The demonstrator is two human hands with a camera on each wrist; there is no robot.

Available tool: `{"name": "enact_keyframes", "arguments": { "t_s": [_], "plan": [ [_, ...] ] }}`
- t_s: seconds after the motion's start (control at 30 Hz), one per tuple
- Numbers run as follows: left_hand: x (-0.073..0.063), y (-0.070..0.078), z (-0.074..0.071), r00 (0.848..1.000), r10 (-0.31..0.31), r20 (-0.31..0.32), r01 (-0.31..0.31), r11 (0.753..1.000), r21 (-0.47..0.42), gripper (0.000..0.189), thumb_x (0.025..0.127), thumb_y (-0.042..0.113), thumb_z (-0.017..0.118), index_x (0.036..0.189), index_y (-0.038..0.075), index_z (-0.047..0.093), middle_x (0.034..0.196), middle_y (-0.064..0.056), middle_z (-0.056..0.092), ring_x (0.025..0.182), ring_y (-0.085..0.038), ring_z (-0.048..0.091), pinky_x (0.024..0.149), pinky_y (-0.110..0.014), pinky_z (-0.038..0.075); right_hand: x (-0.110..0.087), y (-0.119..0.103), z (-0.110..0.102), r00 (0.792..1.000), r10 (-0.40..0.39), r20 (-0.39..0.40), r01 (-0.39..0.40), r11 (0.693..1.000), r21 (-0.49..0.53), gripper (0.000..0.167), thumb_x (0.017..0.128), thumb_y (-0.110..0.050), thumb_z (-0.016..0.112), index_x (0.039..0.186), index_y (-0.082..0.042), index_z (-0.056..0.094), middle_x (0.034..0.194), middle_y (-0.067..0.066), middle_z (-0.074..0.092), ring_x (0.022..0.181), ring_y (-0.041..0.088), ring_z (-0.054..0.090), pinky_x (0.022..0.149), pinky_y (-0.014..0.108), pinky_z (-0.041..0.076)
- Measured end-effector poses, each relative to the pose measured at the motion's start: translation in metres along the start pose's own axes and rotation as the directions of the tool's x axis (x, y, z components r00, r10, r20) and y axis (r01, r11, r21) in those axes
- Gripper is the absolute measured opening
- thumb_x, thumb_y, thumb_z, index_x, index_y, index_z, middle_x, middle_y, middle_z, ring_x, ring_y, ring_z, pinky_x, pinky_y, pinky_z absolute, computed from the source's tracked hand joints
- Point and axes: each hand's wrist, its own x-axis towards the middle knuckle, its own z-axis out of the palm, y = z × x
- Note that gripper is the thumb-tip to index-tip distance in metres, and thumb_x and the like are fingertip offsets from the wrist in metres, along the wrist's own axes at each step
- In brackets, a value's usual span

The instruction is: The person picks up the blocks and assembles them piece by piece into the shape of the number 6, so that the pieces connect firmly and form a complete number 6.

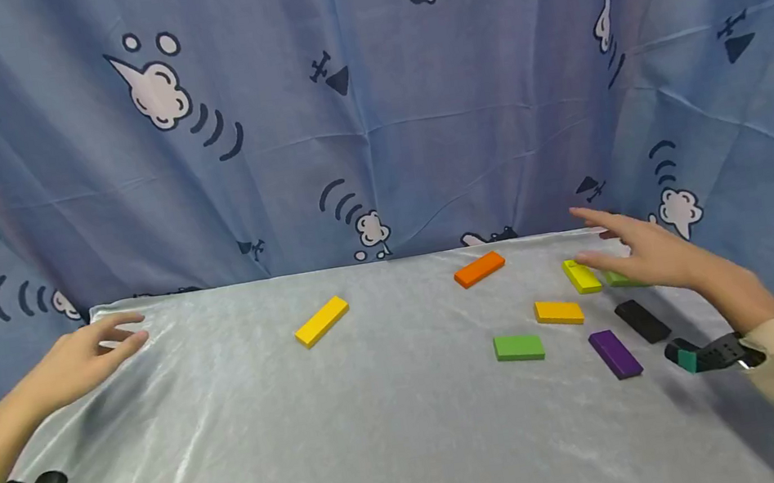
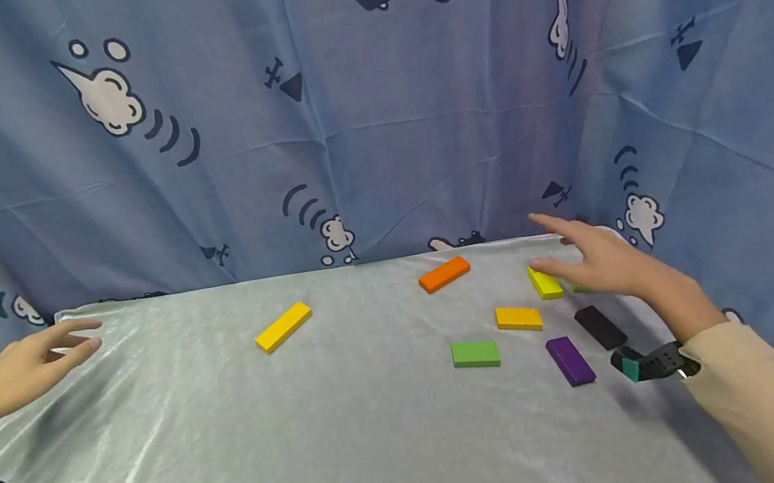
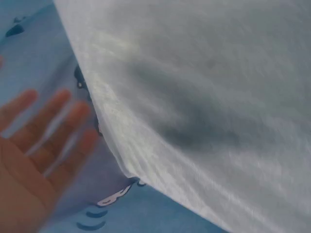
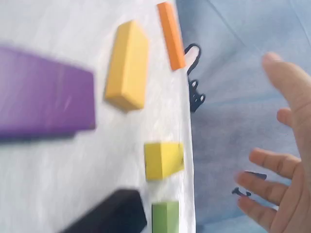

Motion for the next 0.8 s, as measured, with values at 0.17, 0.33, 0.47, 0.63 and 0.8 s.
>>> {"name": "enact_keyframes", "arguments": {
  "t_s": [0.17,0.33,0.47,0.63,0.8],
  "plan": [
    [0.002,0.000,0.004,0.995,0.068,-0.077,-0.083,0.973,-0.214,0.041,0.105,0.021,0.060,0.139,-0.001,0.055,0.115,-0.024,0.069,0.091,-0.022,0.072,0.071,-0.037,0.057,0.011,-0.001,0.004,0.996,-0.041,-0.080,0.047,0.996,0.075,0.066,0.095,-0.028,0.075,0.150,-0.006,0.047,0.106,0.014,0.064,0.086,0.028,0.062,0.072,0.035,0.053],
    [0.007,0.005,0.012,0.994,0.069,-0.082,-0.095,0.920,-0.379,0.039,0.107,0.019,0.056,0.139,-0.003,0.053,0.116,-0.023,0.068,0.094,-0.013,0.070,0.073,-0.035,0.058,0.021,0.002,0.010,0.995,-0.053,-0.081,0.066,0.985,0.160,0.057,0.093,-0.026,0.078,0.142,-0.007,0.056,0.078,0.005,0.050,0.067,0.022,0.048,0.060,0.031,0.039],
    [0.012,0.011,0.018,0.996,0.073,-0.052,-0.088,0.907,-0.413,0.039,0.108,0.019,0.055,0.139,-0.003,0.053,0.119,-0.022,0.067,0.097,-0.015,0.069,0.075,-0.036,0.058,0.030,0.001,0.015,0.998,-0.029,-0.048,0.040,0.971,0.235,0.058,0.091,-0.028,0.080,0.140,-0.007,0.057,0.071,0.005,0.040,0.061,0.023,0.043,0.056,0.032,0.036],
    [0.022,0.022,0.028,0.996,0.085,-0.020,-0.085,0.901,-0.426,0.041,0.105,0.019,0.061,0.139,-0.004,0.055,0.119,-0.023,0.068,0.095,-0.023,0.070,0.076,-0.037,0.057,0.043,-0.003,0.022,1.000,-0.003,-0.031,0.013,0.940,0.342,0.056,0.089,-0.028,0.082,0.137,-0.006,0.059,0.065,0.004,0.034,0.051,0.023,0.036,0.051,0.031,0.036],
    [0.039,0.037,0.041,0.996,0.087,0.019,-0.070,0.896,-0.438,0.044,0.102,0.024,0.065,0.137,-0.002,0.057,0.115,-0.019,0.070,0.094,-0.031,0.070,0.078,-0.039,0.057,0.057,-0.005,0.033,1.000,0.012,-0.027,0.000,0.912,0.411,0.057,0.088,-0.028,0.083,0.135,-0.005,0.061,0.062,0.002,0.032,0.050,0.021,0.032,0.053,0.032,0.034]
  ]
}}
